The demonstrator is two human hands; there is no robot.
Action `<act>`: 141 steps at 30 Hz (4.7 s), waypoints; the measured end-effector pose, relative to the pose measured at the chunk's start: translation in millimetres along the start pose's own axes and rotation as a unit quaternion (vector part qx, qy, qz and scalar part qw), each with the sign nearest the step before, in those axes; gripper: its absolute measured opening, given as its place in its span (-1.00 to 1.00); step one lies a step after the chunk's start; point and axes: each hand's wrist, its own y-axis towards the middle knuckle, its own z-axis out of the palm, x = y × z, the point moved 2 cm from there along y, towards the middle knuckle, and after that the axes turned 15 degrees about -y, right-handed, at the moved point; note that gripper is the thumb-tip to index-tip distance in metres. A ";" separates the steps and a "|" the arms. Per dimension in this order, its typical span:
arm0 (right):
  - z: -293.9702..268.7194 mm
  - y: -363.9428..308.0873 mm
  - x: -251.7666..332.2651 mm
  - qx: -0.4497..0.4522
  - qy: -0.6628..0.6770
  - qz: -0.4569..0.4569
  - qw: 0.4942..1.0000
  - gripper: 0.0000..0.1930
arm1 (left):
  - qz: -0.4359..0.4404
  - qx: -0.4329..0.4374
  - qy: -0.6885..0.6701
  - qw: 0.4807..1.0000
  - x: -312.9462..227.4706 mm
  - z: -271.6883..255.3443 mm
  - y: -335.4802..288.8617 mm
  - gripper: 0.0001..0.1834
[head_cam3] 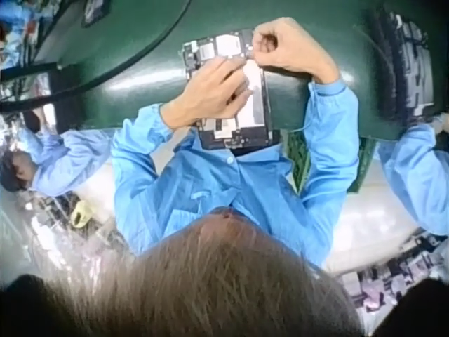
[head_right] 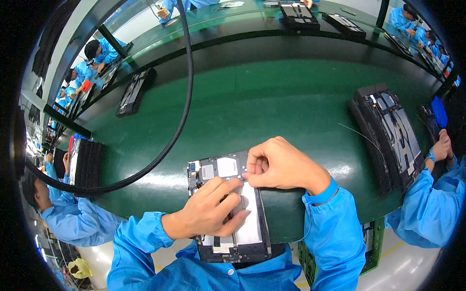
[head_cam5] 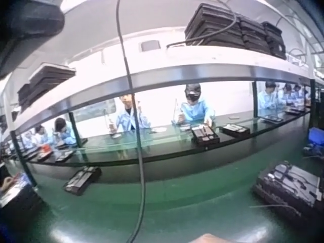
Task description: Assembling internal components of a mobile device on a manufacturing production line.
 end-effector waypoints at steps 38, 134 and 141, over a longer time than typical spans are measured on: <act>2.7 -5.0 19.9 0.057 0.055 0.106 0.991 -0.37 | 0.000 -0.047 -0.027 0.999 22.5 -14.1 2.8 -0.85; 103.7 19.0 83.5 -0.149 -0.325 -0.246 0.901 -0.77 | 0.353 0.054 0.050 0.933 40.6 -65.0 -104.5 -0.72; 95.9 32.4 82.2 -0.181 -0.310 -0.267 0.895 -0.76 | 0.355 0.053 0.013 0.933 45.9 -64.4 -97.0 -0.79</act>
